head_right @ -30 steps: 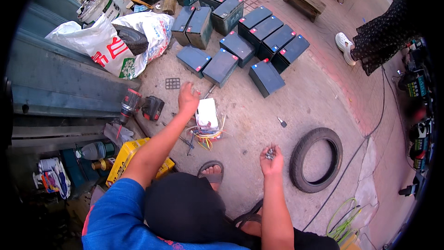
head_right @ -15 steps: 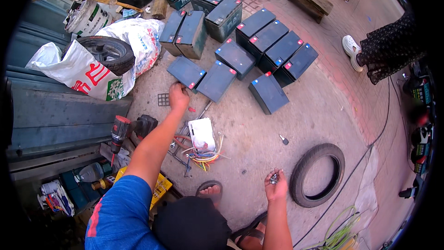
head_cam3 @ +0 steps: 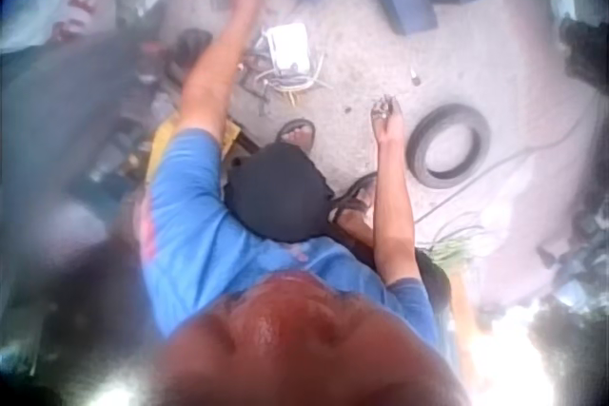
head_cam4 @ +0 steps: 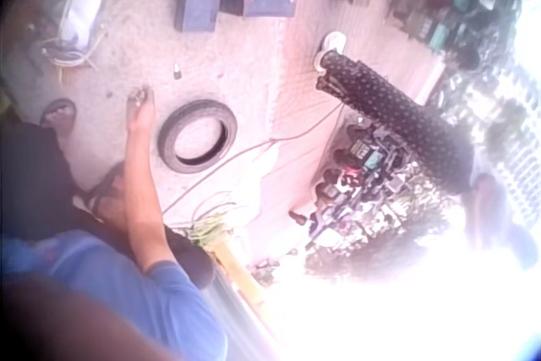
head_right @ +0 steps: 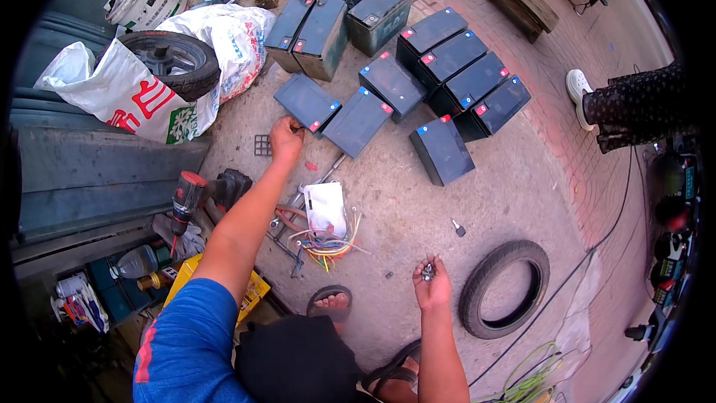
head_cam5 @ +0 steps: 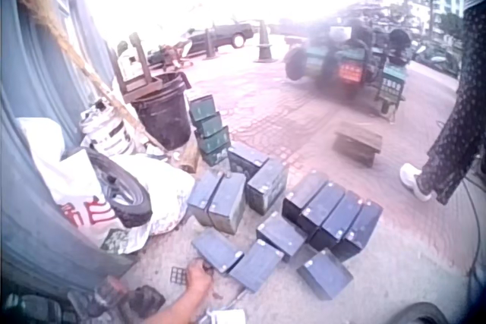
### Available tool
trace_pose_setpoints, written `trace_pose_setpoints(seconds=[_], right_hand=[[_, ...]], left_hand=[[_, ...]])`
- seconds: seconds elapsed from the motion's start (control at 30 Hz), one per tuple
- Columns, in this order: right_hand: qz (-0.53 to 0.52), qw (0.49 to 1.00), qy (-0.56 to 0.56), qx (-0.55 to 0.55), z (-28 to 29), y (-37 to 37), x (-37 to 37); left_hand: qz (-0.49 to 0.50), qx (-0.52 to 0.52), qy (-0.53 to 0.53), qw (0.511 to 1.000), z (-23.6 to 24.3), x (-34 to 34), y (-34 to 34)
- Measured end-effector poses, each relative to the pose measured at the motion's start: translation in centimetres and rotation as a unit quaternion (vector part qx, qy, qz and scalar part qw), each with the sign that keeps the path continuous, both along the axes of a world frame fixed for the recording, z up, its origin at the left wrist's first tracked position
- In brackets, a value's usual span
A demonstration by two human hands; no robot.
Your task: The person uses a wrench to work on a hub motor wheel, manipulates wires on a white electronic controller box, sorts through small metal fasteners in their hand, and then picks up a license plate.
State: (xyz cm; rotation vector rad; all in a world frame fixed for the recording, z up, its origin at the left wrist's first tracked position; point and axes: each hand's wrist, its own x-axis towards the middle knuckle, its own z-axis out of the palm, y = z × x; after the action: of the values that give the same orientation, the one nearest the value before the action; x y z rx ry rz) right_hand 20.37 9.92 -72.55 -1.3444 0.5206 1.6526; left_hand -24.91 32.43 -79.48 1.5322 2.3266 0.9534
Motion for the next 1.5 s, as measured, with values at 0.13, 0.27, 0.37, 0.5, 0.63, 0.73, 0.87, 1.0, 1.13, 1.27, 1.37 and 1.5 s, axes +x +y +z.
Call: trace_pose_setpoints(seconds=[0.13,0.27,0.37,0.5,0.63,0.73,0.87,1.0,1.13,1.27,1.37,1.5], right_hand=[[0.007,1.000,-0.005,-0.006,0.2,0.7,-0.3],[0.021,1.000,-0.010,-0.001,-0.3,0.0,0.3],[0.025,1.000,-0.005,0.003,-0.5,-0.5,0.5],[0.024,0.999,-0.022,-0.004,-0.5,-0.7,0.6],[0.024,0.999,-0.035,-0.012,-0.4,-0.5,0.6],[0.032,0.999,-0.038,0.003,-0.5,-0.2,0.5],[0.022,0.998,-0.053,0.002,-0.1,-0.1,0.7],[0.033,0.998,-0.037,0.024,0.0,0.3,0.5],[0.050,0.998,-0.013,0.045,0.9,1.1,-1.5],[0.021,0.997,0.023,0.070,3.1,1.8,-2.9],[0.029,0.990,0.104,0.087,4.4,2.9,-5.9],[0.060,0.990,0.094,0.083,6.0,2.7,-7.4]], left_hand=[[0.009,-0.002,0.026,1.000,-0.4,0.1,-0.2],[-0.019,-0.032,0.031,0.999,-0.1,0.8,-0.1],[0.012,-0.010,0.027,1.000,-0.6,1.2,-0.2],[0.028,-0.034,0.026,0.999,-1.2,1.1,0.1],[0.043,-0.062,-0.007,0.997,-1.6,-0.1,0.6],[0.049,-0.051,-0.035,0.997,-1.8,-0.6,0.9],[0.076,-0.079,-0.034,0.993,-0.7,1.0,1.0],[0.101,-0.093,-0.052,0.989,1.0,0.8,0.2],[0.111,0.007,-0.191,0.975,4.7,1.8,-2.3],[-0.135,-0.033,-0.356,0.924,14.6,15.3,-8.1],[-0.360,-0.046,-0.175,0.915,15.8,20.9,-15.3],[-0.490,-0.005,-0.080,0.868,15.8,23.9,-19.5]])
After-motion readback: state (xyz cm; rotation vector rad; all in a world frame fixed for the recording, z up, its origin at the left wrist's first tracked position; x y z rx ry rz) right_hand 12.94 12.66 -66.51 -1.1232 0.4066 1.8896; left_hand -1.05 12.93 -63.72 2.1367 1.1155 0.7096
